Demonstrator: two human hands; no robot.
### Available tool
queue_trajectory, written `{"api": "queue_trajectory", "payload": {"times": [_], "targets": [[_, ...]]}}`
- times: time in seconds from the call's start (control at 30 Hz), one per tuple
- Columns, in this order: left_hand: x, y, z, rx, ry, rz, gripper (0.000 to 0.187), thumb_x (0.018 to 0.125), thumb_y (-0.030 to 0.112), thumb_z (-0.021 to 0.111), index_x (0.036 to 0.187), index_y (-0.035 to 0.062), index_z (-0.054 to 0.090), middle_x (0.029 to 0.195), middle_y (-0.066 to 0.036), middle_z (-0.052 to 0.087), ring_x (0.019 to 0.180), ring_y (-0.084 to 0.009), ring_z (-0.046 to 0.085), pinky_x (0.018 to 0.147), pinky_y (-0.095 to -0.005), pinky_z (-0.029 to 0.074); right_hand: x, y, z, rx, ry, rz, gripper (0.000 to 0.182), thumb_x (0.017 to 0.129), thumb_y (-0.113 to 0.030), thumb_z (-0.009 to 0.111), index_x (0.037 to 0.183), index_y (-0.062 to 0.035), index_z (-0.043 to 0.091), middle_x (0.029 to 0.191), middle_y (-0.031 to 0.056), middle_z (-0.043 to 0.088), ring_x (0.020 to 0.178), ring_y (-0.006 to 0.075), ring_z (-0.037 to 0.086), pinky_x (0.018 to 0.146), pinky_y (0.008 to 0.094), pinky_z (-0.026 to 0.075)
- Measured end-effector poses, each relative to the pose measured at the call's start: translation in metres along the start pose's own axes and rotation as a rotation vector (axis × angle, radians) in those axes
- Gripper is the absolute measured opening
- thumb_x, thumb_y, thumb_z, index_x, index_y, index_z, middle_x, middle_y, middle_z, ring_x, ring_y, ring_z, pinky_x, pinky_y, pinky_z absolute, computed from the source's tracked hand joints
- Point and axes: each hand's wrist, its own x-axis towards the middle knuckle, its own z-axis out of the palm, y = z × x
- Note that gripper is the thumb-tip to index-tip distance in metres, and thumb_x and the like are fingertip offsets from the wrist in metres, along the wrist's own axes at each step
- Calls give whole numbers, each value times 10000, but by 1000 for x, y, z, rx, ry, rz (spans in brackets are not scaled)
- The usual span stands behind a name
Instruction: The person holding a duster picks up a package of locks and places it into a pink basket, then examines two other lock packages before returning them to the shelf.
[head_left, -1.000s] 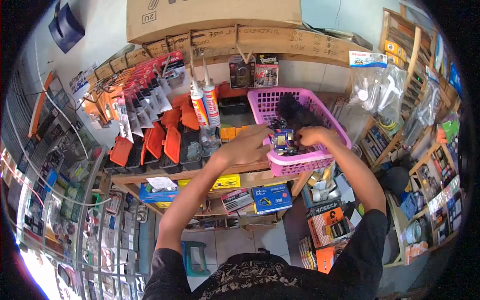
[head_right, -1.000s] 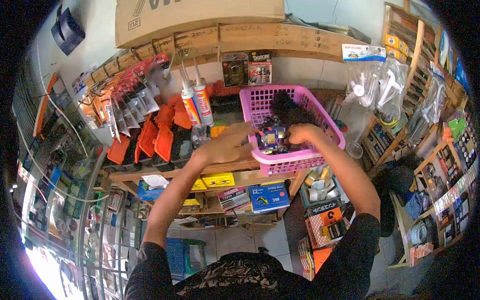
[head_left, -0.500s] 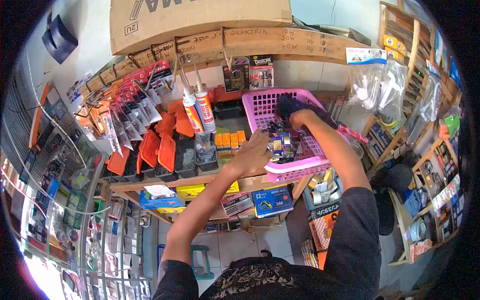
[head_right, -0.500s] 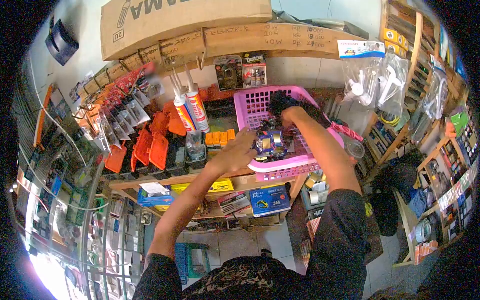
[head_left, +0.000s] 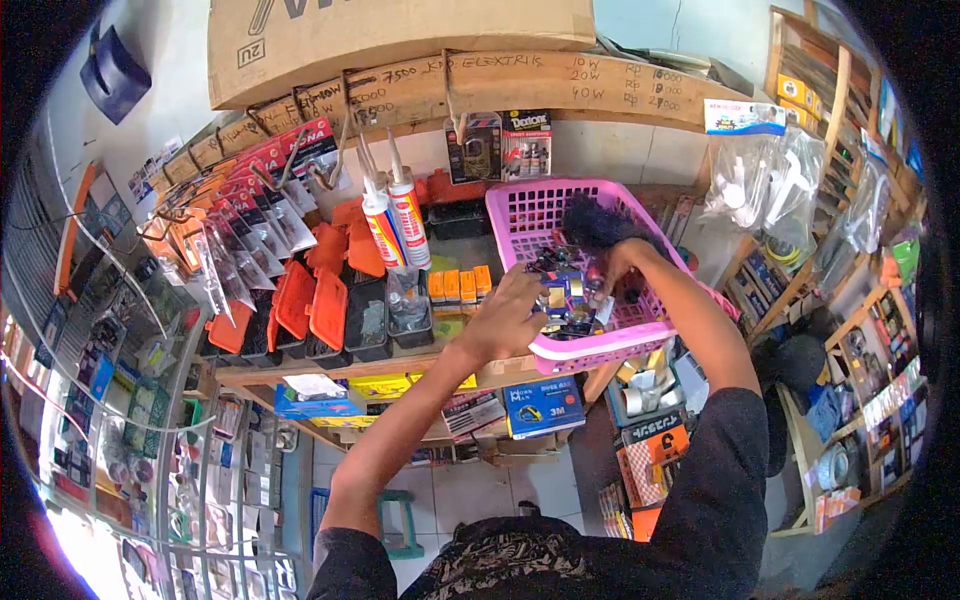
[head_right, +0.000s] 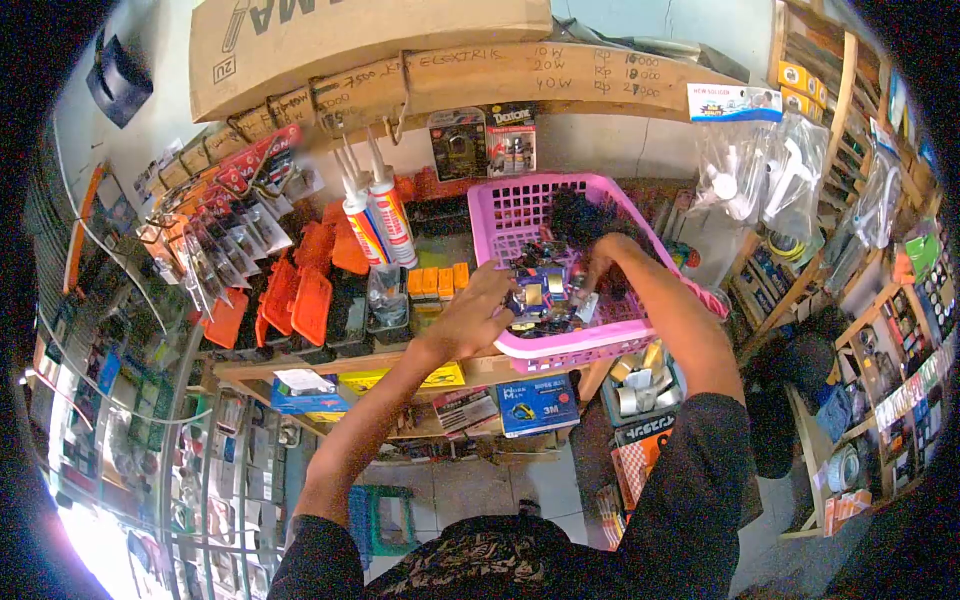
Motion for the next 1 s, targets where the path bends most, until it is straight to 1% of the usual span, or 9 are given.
{"api": "queue_trajectory", "payload": {"times": [0.17, 0.23, 0.37, 0.57, 0.67, 0.77, 0.87, 0.93, 1.0], "targets": [[-1, -9, -4, 250, -85, 242, 361, 843, 204, 553, 1139, -3, 561, 1279, -235, 489, 1342, -471, 295, 1103, -548, 283, -55, -20, -11, -199, 443, -286, 729, 625, -505, 831, 1152, -36, 646, 1147, 185, 648, 1099, 328, 610, 884, 437, 498], [-1, -9, -3, 140, -47, 195, 407, 840, 211, 567, 1192, 7, 542, 1289, -233, 479, 1347, -473, 286, 1112, -550, 266, -55, -22, -18, -226, 585, -318, 320, 751, -255, 745, 988, -49, 687, 912, 193, 690, 935, 315, 671, 731, 428, 527], [1, 2, -9, -87, -64, -9, 505, 870, 277, 559, 1289, 11, 465, 1345, -229, 449, 1369, -446, 274, 1125, -546, 227, -127, -19, -4, -141, 917, -461, 179, 808, -135, 648, 947, -22, 640, 873, 178, 687, 645, 260, 688, 588, 416, 512], [6, 21, -15, -243, -29, -263, 699, 945, 508, 464, 1425, 29, 293, 1410, -243, 421, 1399, -368, 282, 1124, -536, 157, -220, -28, 16, 323, 814, -753, 174, 879, -75, 627, 1021, 5, 565, 748, 120, 680, 494, 142, 596, 519, 301, 469], [1, 54, -32, -462, 30, -196, 654, 961, 502, 476, 1389, 18, 375, 1295, -199, 545, 1297, -294, 443, 1094, -467, 267, -251, -48, 44, 440, 667, -947, 156, 897, -82, 616, 1022, 0, 572, 773, 95, 685, 541, 109, 596, 520, 290, 462], [-19, 79, -38, -1333, -187, -363, 442, 976, 396, 536, 1199, 16, 571, 1076, -46, 642, 981, -104, 585, 852, -266, 468, -265, -63, 70, 411, 642, -1025, 174, 915, -112, 621, 1041, -1, 575, 771, 76, 675, 574, 100, 597, 533, 276, 471], [-57, 93, -34, -1462, -102, -456, 391, 985, 374, 522, 1160, 28, 569, 986, -66, 659, 875, -138, 631, 827, -284, 499, -262, -52, 79, 627, 574, -1065, 311, 940, -202, 626, 1186, -42, 524, 780, 51, 660, 690, 106, 623, 592, 278, 487], [-84, 95, -47, -1680, -137, -500, 384, 995, 348, 474, 1195, 24, 525, 1008, -158, 672, 914, -266, 675, 855, -382, 523, -251, -31, 74, 374, 847, -733, 428, 921, -291, 648, 1240, -52, 492, 811, 69, 658, 739, 150, 636, 651, 304, 499], [-109, 81, -54, -1723, -136, -457, 510, 976, 474, 447, 1208, 25, 523, 1021, -182, 666, 895, -311, 677, 854, -425, 520, -219, -4, 81, 130, 970, -371, 598, 865, -435, 657, 1258, -18, 485, 1013, 199, 659, 931, 326, 650, 841, 425, 499]]}}
